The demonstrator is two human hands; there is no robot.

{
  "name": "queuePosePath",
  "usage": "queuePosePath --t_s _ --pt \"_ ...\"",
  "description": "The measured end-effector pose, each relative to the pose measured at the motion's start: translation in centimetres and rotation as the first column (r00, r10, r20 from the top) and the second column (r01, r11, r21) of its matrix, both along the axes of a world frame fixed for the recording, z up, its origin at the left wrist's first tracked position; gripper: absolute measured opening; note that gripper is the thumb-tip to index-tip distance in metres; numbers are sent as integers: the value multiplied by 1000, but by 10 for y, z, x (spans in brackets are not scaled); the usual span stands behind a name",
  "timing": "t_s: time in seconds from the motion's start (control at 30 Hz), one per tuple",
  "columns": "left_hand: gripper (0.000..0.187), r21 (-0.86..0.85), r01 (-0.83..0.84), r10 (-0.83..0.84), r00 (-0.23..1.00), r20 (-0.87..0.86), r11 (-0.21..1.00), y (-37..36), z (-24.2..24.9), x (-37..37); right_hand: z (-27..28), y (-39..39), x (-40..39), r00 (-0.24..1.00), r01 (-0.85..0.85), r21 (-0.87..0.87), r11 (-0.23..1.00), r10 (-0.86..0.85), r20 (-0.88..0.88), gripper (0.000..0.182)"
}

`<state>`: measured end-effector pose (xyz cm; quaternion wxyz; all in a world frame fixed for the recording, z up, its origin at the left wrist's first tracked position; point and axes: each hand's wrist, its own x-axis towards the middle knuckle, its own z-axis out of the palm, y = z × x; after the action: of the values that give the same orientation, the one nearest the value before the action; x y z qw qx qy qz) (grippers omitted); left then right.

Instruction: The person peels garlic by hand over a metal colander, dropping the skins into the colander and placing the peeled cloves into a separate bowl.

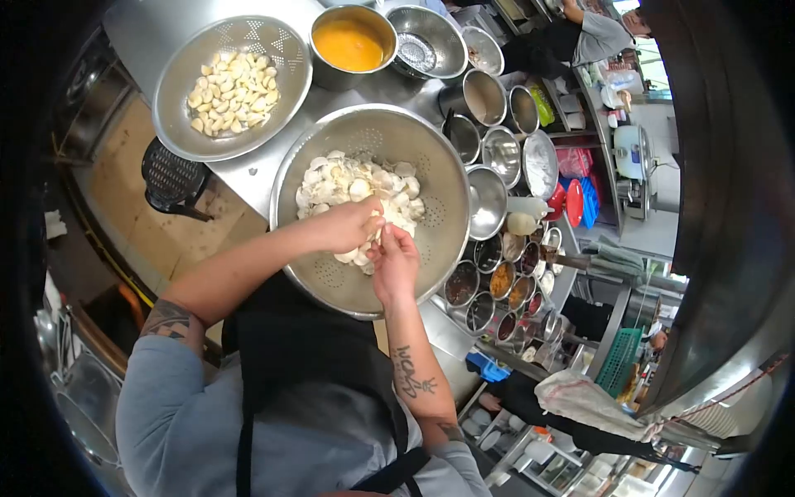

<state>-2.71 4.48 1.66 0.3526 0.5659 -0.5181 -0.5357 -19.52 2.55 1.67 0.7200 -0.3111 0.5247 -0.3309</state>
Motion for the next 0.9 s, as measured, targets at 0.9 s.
queuePosePath --t_s 0.9 --pt "32 -120 -87 125 923 364 989 16 10 -25 22 -8 -8 954 -293 3 956 292 72 17"
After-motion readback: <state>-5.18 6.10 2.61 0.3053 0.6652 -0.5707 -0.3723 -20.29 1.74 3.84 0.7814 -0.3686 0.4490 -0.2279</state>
